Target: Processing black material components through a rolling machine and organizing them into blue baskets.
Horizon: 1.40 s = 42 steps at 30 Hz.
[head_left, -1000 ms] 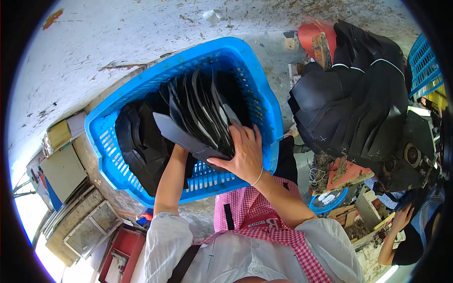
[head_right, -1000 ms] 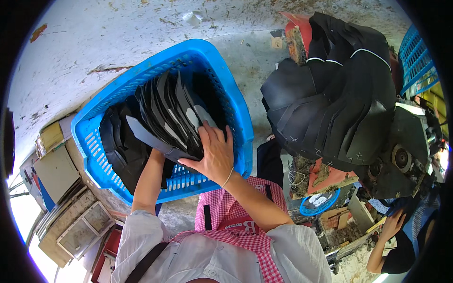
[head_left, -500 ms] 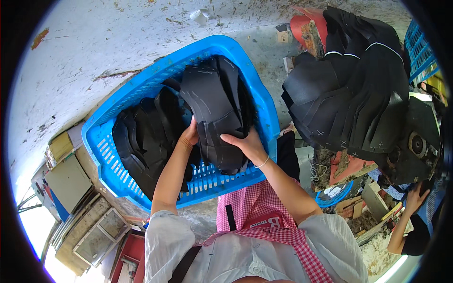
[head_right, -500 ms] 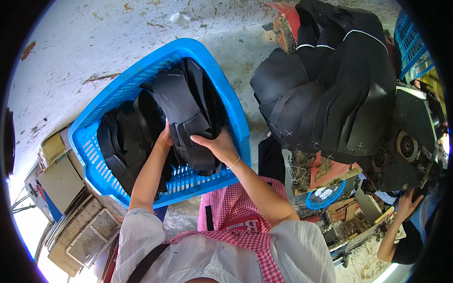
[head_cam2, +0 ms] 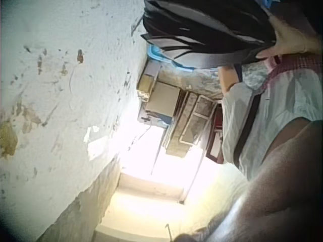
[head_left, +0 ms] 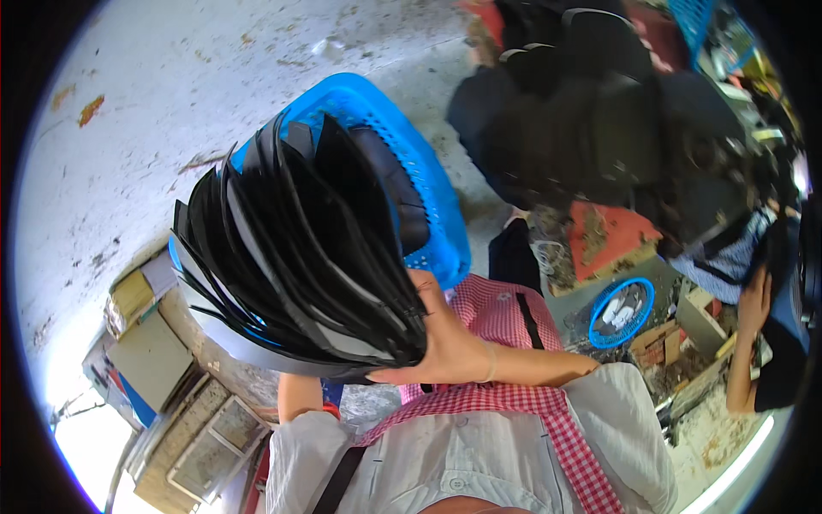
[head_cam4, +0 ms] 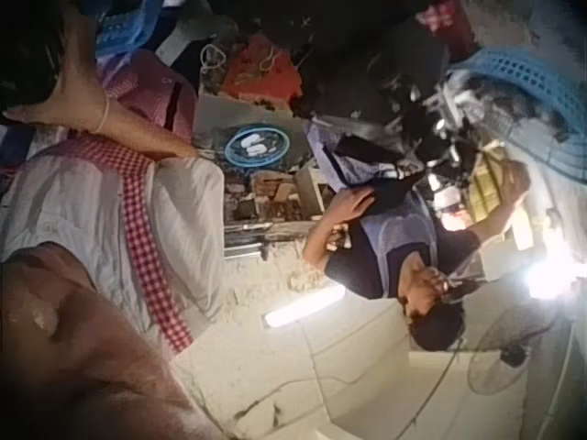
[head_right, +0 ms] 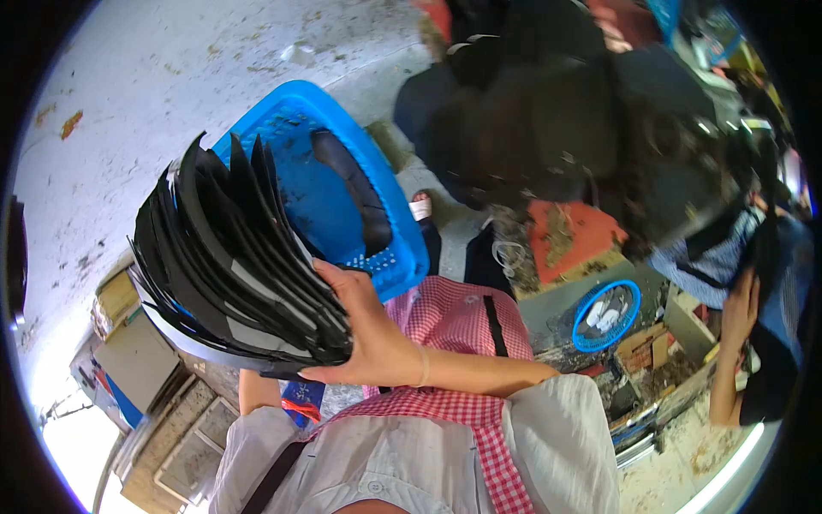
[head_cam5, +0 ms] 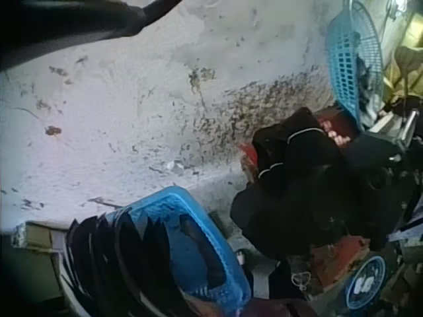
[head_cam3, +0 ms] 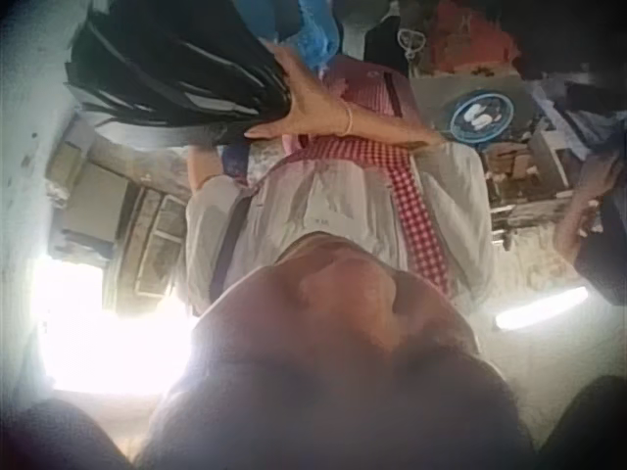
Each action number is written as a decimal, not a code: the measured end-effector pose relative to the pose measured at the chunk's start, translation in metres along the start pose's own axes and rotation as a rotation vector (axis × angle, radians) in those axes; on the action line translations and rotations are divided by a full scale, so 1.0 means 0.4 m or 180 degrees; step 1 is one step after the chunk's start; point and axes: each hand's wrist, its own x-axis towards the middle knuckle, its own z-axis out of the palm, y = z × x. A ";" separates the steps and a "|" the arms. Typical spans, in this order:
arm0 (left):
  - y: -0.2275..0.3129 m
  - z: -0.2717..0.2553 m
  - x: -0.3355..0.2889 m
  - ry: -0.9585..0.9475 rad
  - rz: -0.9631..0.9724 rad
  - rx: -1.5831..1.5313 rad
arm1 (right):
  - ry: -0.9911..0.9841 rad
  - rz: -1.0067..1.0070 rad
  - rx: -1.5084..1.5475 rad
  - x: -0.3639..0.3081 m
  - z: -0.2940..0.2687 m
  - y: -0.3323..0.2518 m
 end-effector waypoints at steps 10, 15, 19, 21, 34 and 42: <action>-0.275 0.796 0.427 -0.0449 0.0455 0.0487 | -0.0118 0.2028 0.0065 -0.300 -0.627 -0.137; -0.355 0.983 0.604 0.0569 -0.0501 -0.1854 | 0.0124 0.1181 -0.1750 -0.328 -0.877 0.031; -0.388 1.022 0.616 0.0122 0.0083 -0.1515 | -0.0567 0.0794 -0.1726 -0.307 -0.915 0.018; -0.378 0.999 0.631 0.0127 0.0235 -0.1250 | -0.0342 0.0376 -0.2274 -0.289 -0.903 0.001; 0.000 0.416 0.548 0.1544 0.1734 0.2810 | 0.0933 -0.0699 -0.3578 -0.540 -0.825 0.007; -0.072 0.144 0.821 0.3912 -0.0422 0.3234 | 0.1067 -0.0354 -0.3652 -0.464 -0.757 -0.036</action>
